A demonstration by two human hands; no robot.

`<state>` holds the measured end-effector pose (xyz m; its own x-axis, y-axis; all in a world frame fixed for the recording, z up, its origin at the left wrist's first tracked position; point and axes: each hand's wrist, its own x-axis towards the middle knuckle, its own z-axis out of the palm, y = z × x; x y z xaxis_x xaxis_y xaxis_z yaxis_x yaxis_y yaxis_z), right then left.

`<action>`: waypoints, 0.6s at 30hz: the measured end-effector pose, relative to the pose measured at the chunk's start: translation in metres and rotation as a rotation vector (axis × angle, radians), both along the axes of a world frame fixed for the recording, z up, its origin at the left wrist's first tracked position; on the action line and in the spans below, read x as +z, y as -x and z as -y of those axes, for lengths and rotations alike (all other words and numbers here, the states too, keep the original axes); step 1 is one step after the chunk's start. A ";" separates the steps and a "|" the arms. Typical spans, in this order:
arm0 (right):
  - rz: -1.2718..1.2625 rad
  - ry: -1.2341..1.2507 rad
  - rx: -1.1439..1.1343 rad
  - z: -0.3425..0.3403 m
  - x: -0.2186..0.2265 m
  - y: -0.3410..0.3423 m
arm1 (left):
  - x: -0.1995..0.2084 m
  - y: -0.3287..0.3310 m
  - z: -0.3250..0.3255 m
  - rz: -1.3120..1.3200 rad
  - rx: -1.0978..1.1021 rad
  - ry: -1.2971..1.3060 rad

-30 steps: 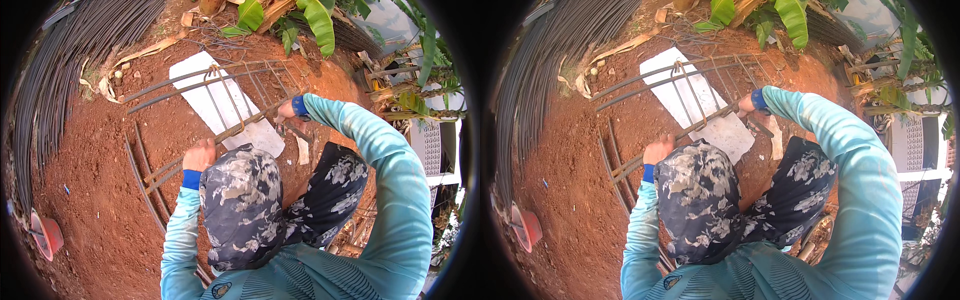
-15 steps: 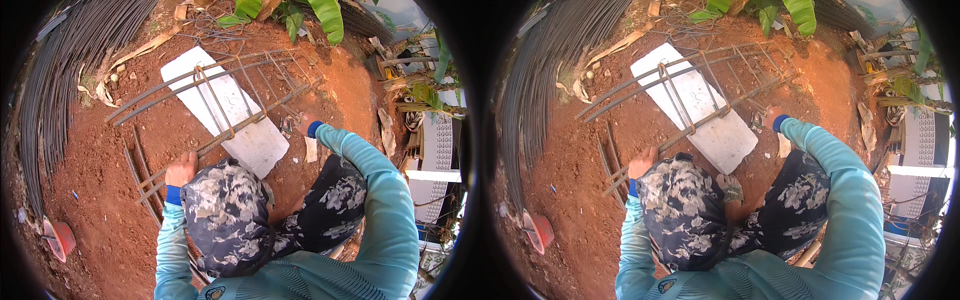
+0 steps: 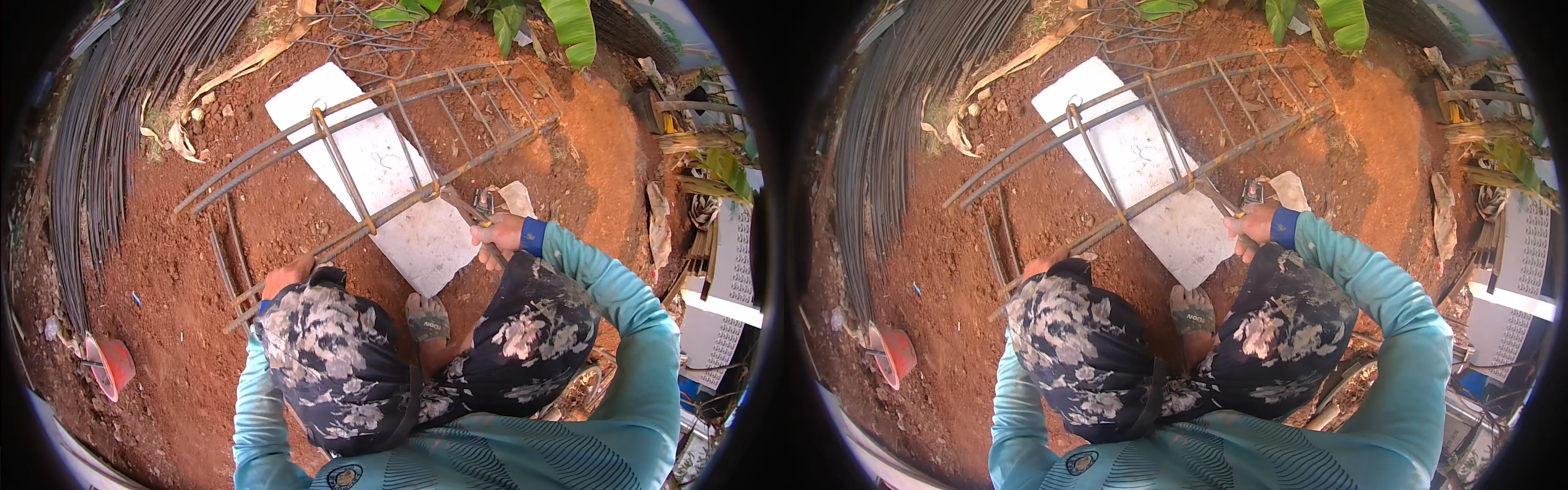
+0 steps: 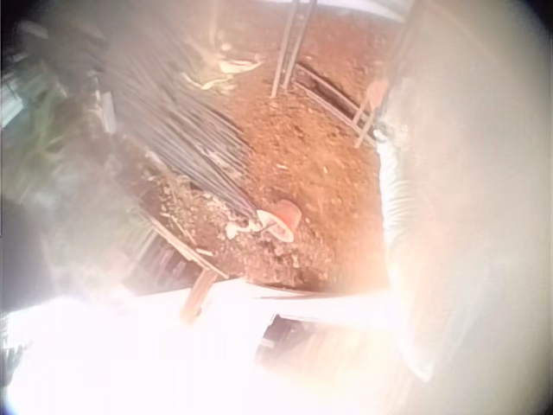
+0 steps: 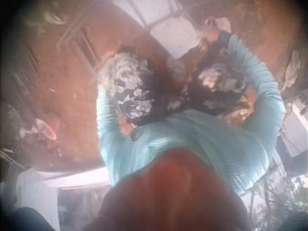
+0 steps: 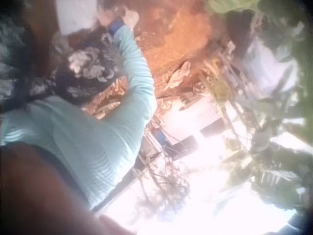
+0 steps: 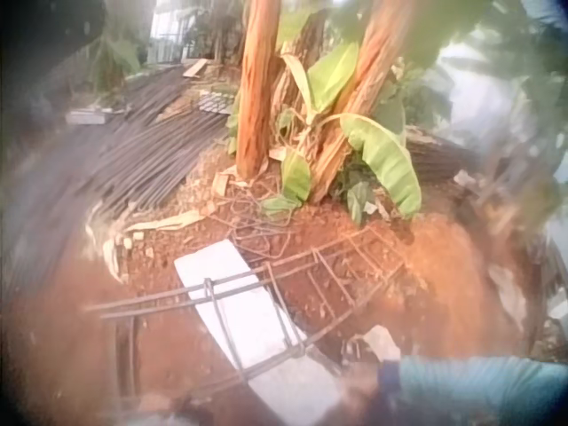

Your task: The person assembles a rebar cage by tying intersecting steel bars together using pliers and wire. They position the bars on a white block and repeatedly twist wire ties to secure the joints.

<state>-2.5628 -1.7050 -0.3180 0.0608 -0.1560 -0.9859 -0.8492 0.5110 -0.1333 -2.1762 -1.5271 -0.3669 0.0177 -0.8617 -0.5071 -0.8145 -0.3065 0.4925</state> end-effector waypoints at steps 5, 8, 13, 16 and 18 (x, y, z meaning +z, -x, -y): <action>-0.047 -0.052 0.127 0.012 0.020 -0.027 | -0.021 -0.010 -0.002 -0.089 -0.037 0.059; -0.054 -0.090 0.121 0.015 0.033 -0.044 | -0.032 -0.012 -0.007 -0.112 -0.027 0.147; -0.166 -0.058 0.155 0.021 0.042 -0.075 | -0.049 -0.012 -0.014 -0.080 -0.045 0.270; -0.187 -0.007 0.310 0.026 0.039 -0.087 | -0.056 -0.011 -0.016 -0.056 -0.041 0.303; -0.205 0.024 0.471 0.029 0.035 -0.092 | -0.057 -0.009 -0.018 -0.031 -0.039 0.350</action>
